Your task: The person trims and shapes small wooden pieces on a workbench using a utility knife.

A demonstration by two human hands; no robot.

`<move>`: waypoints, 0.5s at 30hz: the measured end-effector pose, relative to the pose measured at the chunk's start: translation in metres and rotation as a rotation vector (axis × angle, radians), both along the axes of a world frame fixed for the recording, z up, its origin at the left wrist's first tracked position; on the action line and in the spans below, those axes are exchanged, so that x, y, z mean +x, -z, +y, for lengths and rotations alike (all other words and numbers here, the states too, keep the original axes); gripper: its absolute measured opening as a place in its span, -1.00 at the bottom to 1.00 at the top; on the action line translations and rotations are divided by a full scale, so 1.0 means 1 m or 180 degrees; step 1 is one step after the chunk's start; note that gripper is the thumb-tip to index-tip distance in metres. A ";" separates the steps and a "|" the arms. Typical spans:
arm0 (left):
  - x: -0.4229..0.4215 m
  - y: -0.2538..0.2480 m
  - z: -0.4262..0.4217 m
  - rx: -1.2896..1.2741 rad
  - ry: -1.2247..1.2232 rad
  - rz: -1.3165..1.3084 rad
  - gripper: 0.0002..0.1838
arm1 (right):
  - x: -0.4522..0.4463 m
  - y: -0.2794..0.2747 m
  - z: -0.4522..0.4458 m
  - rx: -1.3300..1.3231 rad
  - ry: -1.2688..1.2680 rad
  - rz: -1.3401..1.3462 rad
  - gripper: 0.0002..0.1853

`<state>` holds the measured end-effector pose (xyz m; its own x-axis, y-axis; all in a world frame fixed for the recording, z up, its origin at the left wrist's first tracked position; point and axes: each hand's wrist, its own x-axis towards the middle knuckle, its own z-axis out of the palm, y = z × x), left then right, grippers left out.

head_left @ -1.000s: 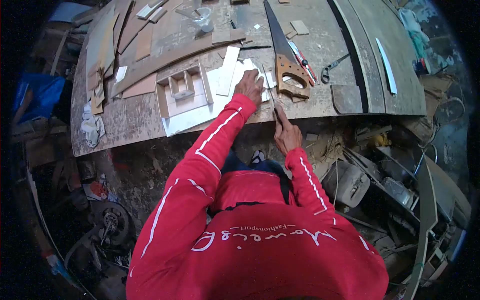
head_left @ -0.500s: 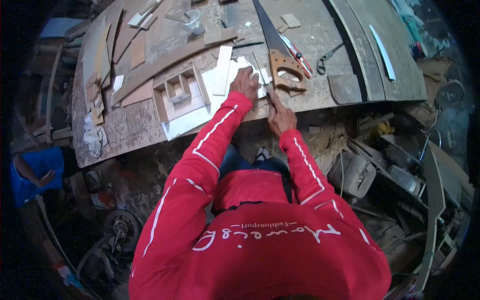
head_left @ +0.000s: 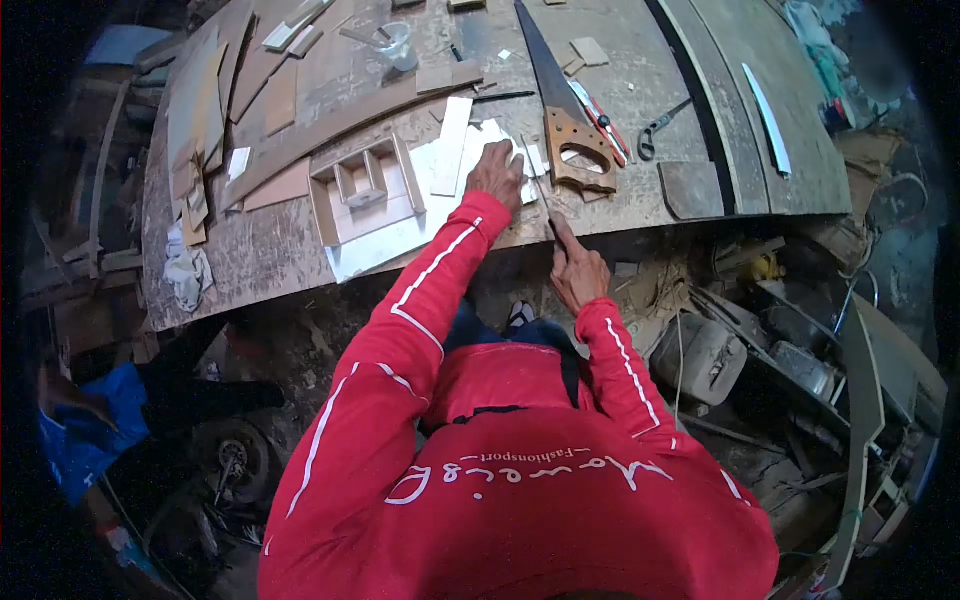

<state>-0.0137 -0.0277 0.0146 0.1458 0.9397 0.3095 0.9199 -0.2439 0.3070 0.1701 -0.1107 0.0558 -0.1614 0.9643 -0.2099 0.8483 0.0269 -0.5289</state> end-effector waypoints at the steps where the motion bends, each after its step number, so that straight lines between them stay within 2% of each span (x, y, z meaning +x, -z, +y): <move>1: -0.001 0.000 -0.001 -0.0001 0.0027 0.0015 -0.70 | 0.000 0.000 -0.003 -0.0009 -0.0036 -0.0023 -0.39; 4: 0.001 -0.003 -0.003 0.0040 -0.0018 -0.0019 -0.72 | -0.016 0.028 0.029 0.0485 0.0002 0.0206 -0.37; 10: 0.000 -0.004 -0.001 -0.0212 -0.0010 0.0071 -0.73 | 0.005 -0.015 -0.004 0.0054 -0.0081 -0.0013 -0.40; 15: -0.003 -0.003 0.007 -0.0085 0.0013 0.0199 -0.69 | 0.004 0.002 -0.011 0.0039 0.0168 0.0193 -0.38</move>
